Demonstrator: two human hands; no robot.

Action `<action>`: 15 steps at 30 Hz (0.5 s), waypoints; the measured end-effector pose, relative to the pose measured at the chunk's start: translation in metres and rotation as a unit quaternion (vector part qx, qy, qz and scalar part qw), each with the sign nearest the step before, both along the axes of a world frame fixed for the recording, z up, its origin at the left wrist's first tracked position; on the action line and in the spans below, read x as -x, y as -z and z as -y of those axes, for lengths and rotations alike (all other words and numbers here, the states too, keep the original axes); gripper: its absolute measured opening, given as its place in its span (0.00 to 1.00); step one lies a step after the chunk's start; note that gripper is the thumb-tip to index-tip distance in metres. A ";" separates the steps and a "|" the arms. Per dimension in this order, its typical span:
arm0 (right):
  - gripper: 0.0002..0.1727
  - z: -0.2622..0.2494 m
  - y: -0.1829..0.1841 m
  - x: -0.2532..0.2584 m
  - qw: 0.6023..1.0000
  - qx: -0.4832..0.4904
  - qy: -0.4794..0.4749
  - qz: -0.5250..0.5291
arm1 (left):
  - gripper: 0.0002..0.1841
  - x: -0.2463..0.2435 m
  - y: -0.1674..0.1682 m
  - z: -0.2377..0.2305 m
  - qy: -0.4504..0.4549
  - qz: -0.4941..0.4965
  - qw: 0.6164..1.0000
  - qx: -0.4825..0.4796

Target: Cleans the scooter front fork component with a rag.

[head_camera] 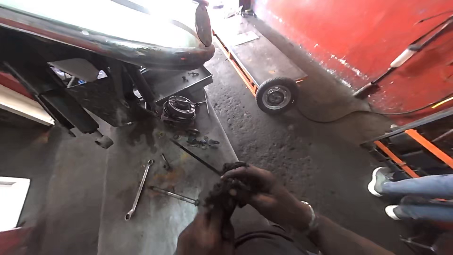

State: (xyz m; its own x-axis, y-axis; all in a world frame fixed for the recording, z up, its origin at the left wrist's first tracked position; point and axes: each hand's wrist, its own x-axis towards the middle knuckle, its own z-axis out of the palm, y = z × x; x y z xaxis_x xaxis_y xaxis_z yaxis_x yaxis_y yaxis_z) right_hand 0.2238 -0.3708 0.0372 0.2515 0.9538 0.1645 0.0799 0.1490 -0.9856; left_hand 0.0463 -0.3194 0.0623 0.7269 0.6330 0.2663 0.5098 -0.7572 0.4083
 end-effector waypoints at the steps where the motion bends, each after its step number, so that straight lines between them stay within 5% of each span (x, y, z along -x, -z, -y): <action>1: 0.13 -0.002 0.006 0.003 0.999 -0.008 0.017 0.043 | 0.15 0.000 0.000 -0.003 0.012 -0.014 0.999 -0.028; 4: 0.10 -0.012 0.010 0.010 0.995 -0.034 0.072 0.066 | 0.20 0.002 -0.007 -0.007 0.030 -0.047 0.997 -0.055; 9: 0.15 -0.030 -0.027 -0.009 0.949 0.136 0.093 -0.269 | 0.26 0.002 -0.019 -0.008 0.037 -0.036 0.998 -0.048; 15: 0.20 -0.001 -0.030 -0.037 0.960 0.103 0.117 -0.235 | 0.26 0.008 -0.013 -0.011 0.013 -0.056 0.998 -0.029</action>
